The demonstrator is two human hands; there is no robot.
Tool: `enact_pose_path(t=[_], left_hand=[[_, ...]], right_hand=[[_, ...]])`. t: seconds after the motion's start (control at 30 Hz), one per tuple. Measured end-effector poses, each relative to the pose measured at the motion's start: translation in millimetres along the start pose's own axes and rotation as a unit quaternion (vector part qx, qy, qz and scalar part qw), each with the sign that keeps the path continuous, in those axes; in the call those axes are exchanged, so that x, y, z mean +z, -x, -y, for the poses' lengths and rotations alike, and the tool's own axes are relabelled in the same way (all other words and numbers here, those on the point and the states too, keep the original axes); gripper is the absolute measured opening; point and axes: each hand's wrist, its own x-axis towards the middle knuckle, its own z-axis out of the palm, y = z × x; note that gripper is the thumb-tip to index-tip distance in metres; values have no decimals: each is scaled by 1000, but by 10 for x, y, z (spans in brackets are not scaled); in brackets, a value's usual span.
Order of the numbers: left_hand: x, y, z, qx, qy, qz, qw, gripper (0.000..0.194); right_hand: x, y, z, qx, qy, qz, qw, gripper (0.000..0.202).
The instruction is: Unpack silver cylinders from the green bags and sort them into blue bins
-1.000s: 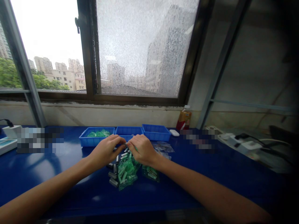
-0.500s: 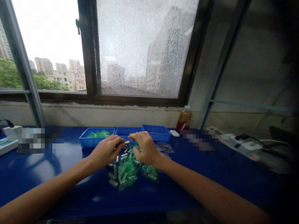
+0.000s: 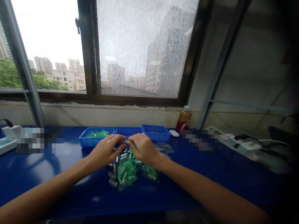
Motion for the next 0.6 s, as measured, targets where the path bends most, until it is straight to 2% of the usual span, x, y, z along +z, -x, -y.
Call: enact_pose_path(t=[0.2, 0.33, 0.4, 0.53, 0.6], left_hand=[[-3, -1, -2, 28, -1, -10, 1000, 14], [-9, 8, -8, 26, -9, -25, 999, 15], [5, 22, -1, 27, -7, -28, 999, 16], [26, 2, 22, 25, -9, -6, 1000, 21], [-23, -42, -12, 19, -11, -11, 1000, 19]], right_hand=[[8, 6, 17, 18, -2, -1, 1000, 29], [-11, 19, 42, 36, -49, -7, 998, 18], [-21, 20, 52, 29, -67, -12, 997, 22], [-23, 15, 62, 2, -52, 0, 999, 12], [-18, 13, 61, 0, -41, -2, 999, 13]])
